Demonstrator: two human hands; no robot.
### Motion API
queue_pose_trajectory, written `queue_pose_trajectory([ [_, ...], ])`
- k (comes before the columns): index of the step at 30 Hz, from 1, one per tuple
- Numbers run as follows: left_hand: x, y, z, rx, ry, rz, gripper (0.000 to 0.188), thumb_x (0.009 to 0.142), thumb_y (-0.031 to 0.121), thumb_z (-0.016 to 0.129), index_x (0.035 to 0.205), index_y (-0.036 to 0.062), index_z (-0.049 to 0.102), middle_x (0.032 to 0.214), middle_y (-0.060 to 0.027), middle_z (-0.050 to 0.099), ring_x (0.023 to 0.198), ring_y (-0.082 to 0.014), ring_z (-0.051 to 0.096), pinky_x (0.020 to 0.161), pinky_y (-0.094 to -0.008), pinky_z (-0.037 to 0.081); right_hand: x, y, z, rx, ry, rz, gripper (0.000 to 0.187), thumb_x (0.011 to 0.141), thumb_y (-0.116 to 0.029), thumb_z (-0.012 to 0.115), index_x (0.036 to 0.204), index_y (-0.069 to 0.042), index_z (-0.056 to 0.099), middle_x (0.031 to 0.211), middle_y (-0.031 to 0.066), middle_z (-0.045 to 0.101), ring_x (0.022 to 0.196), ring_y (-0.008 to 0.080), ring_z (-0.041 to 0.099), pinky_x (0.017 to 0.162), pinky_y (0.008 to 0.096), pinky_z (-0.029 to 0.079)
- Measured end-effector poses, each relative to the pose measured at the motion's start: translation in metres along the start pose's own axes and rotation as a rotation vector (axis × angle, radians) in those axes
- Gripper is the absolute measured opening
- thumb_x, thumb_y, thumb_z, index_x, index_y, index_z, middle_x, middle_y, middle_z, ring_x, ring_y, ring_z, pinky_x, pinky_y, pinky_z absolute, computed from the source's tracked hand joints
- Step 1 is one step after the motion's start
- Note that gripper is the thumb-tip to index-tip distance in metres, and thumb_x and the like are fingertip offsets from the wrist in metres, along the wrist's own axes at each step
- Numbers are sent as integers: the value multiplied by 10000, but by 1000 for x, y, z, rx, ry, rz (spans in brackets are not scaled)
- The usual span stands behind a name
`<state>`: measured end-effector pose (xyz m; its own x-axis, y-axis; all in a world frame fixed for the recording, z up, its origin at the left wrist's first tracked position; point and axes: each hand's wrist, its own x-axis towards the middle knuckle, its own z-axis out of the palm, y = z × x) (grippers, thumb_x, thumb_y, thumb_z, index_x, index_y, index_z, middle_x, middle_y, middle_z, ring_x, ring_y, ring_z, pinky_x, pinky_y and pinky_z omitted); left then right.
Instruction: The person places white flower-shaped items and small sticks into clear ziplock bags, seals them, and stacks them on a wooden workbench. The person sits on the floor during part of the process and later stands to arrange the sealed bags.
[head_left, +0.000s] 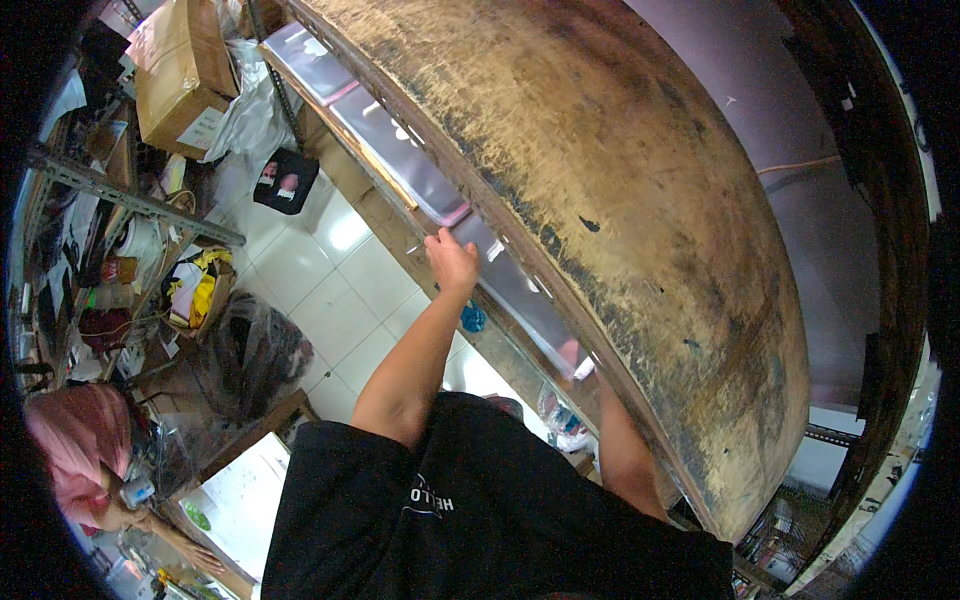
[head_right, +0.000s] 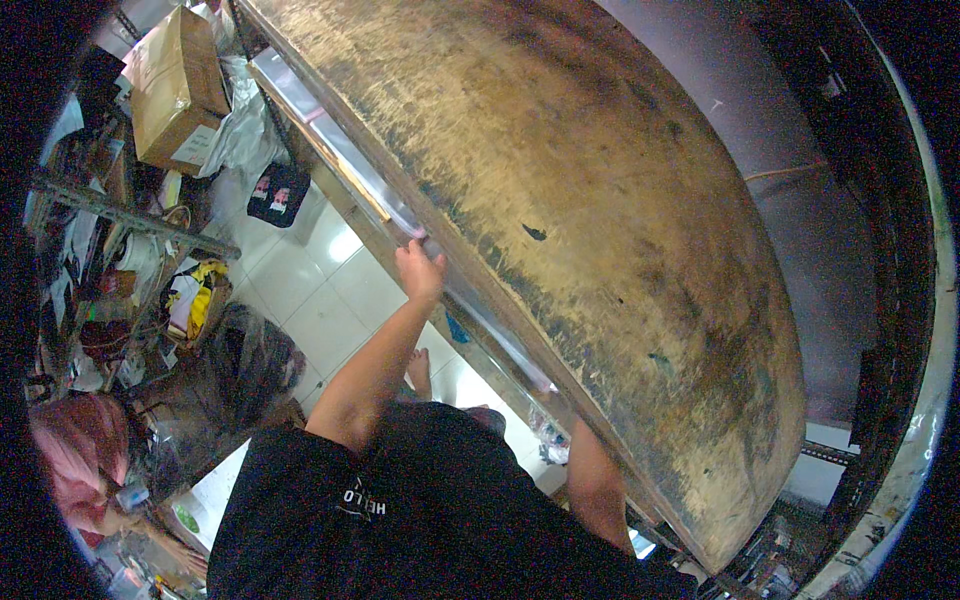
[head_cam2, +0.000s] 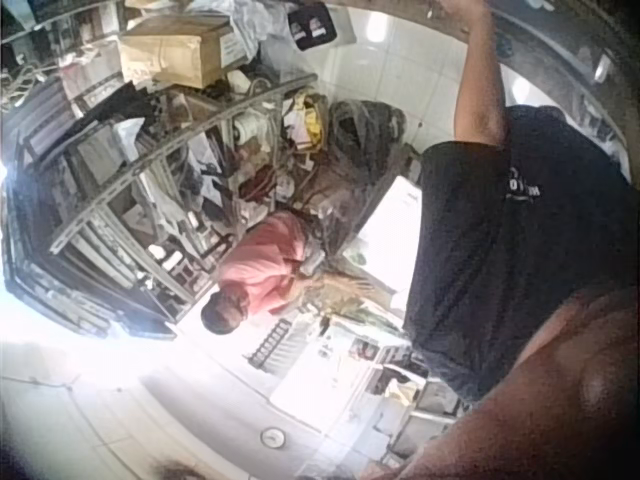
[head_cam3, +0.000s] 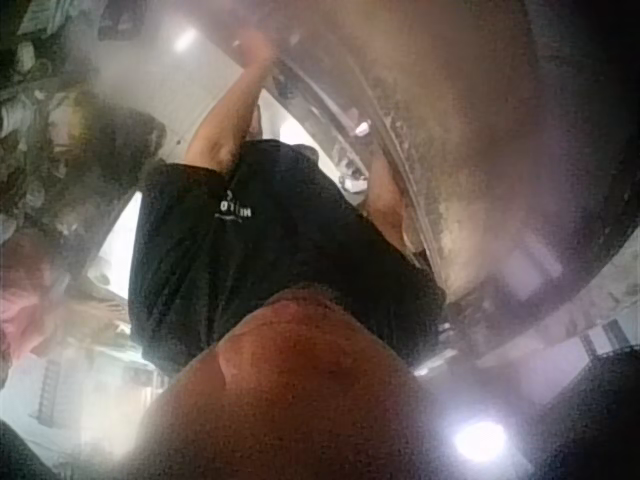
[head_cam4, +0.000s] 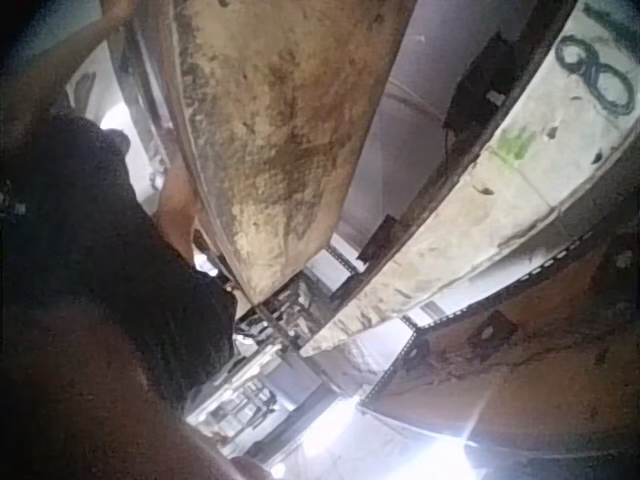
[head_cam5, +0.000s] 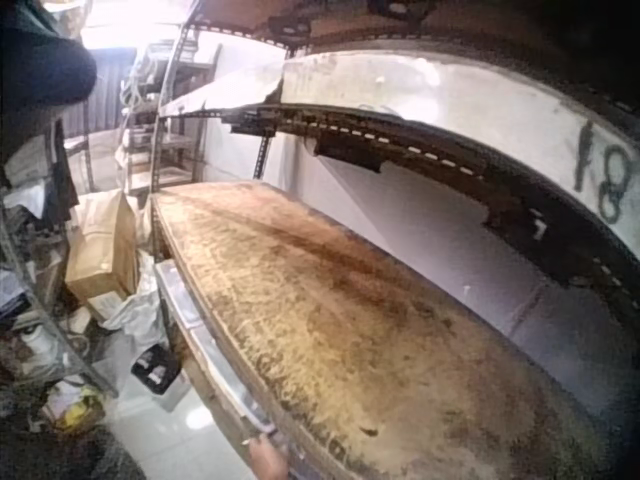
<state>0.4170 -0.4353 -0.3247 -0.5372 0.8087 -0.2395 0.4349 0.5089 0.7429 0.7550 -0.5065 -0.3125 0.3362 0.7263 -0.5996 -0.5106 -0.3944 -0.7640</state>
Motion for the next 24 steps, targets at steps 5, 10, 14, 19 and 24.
queue_pose_trajectory([
  [5,-6,6,-2,64,12,101,470,744,107,716,1146,2,497,1192,-202,425,1095,-391,472,921,-459,439,-2,4,0,0,-5,15,217,905,-115,619,1117,-96,578,1016,69,625,918,188,605,859,318,492],
  [10,-2,3,7,66,-1,144,447,747,108,705,1139,7,515,1138,-213,485,1047,-384,507,910,-462,441,-1,4,2,-3,-19,20,215,906,-126,620,1115,-97,579,1012,69,625,915,189,606,856,319,492],
  [14,0,14,6,-334,-92,-50,497,763,132,699,1190,11,475,1199,-202,519,1037,-356,540,910,-439,453,-2,5,0,-2,-27,33,215,907,-135,621,1114,-97,579,1009,70,626,911,190,607,854,319,493],
  [19,8,-1,11,-891,-240,-268,618,782,157,705,1301,34,392,1244,-130,516,1071,-258,538,922,-394,444,-2,7,-1,-1,-37,56,214,908,-145,622,1112,-98,580,1005,71,627,908,191,608,852,319,493],
  [24,0,-15,42,-1256,-514,-287,490,825,129,637,1267,33,450,1158,-99,559,1043,-207,540,888,-369,441,-3,7,-4,-12,-49,70,214,909,-156,623,1111,-98,581,1001,72,627,904,192,609,849,320,493],
])
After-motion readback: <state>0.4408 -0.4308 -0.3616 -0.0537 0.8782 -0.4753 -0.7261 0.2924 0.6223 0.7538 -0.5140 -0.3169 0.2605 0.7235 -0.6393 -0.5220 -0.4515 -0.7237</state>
